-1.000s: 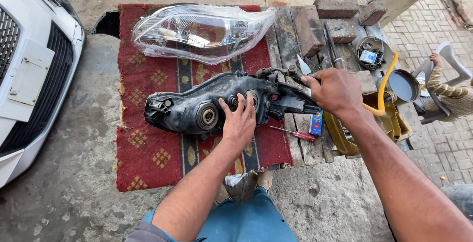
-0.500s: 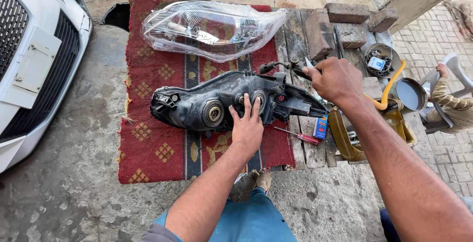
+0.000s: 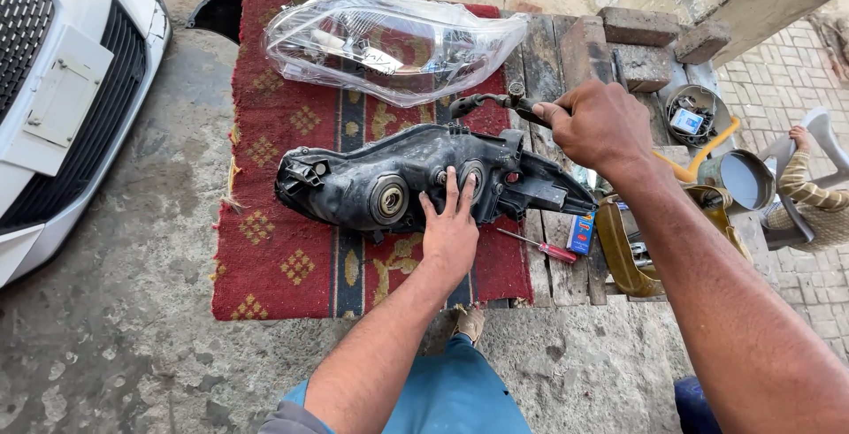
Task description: Disassembling and repairing a car headlight assembly using a screwdriver and plastic welding tool on a workbench.
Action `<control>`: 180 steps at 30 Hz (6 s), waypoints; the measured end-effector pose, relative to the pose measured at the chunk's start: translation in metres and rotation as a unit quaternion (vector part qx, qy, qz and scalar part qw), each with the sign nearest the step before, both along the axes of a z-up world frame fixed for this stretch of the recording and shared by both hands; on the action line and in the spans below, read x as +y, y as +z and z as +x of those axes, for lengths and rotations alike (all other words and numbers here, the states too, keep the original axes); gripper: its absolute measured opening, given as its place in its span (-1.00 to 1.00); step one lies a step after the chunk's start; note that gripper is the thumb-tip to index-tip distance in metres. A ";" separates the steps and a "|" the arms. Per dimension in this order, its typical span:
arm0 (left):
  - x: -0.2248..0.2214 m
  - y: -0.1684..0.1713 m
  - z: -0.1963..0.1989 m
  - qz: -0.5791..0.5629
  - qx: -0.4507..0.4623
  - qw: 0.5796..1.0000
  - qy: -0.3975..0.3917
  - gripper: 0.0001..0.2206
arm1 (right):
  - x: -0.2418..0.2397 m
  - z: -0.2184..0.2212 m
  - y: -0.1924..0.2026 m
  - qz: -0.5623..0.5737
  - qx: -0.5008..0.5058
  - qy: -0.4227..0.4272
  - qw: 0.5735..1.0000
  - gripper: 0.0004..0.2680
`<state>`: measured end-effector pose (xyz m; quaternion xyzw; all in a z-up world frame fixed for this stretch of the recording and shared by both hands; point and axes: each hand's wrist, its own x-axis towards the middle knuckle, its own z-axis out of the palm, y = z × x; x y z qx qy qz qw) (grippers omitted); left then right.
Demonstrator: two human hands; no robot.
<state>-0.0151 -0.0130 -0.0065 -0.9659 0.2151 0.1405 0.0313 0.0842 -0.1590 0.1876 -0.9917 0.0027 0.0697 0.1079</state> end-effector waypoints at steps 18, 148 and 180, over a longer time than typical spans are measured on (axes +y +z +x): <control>0.004 0.008 -0.001 -0.013 0.020 1.000 0.003 -0.54 | -0.046 0.056 -0.058 -0.109 0.047 -0.003 0.993 -0.67; 0.008 0.013 0.000 0.033 0.049 0.998 -0.028 -0.58 | 0.058 -0.023 -0.032 0.005 -0.024 0.112 0.993 -0.71; -0.033 0.009 0.041 0.058 -0.137 0.989 0.002 -0.56 | -0.076 0.003 -0.041 0.037 0.029 0.022 0.999 -0.62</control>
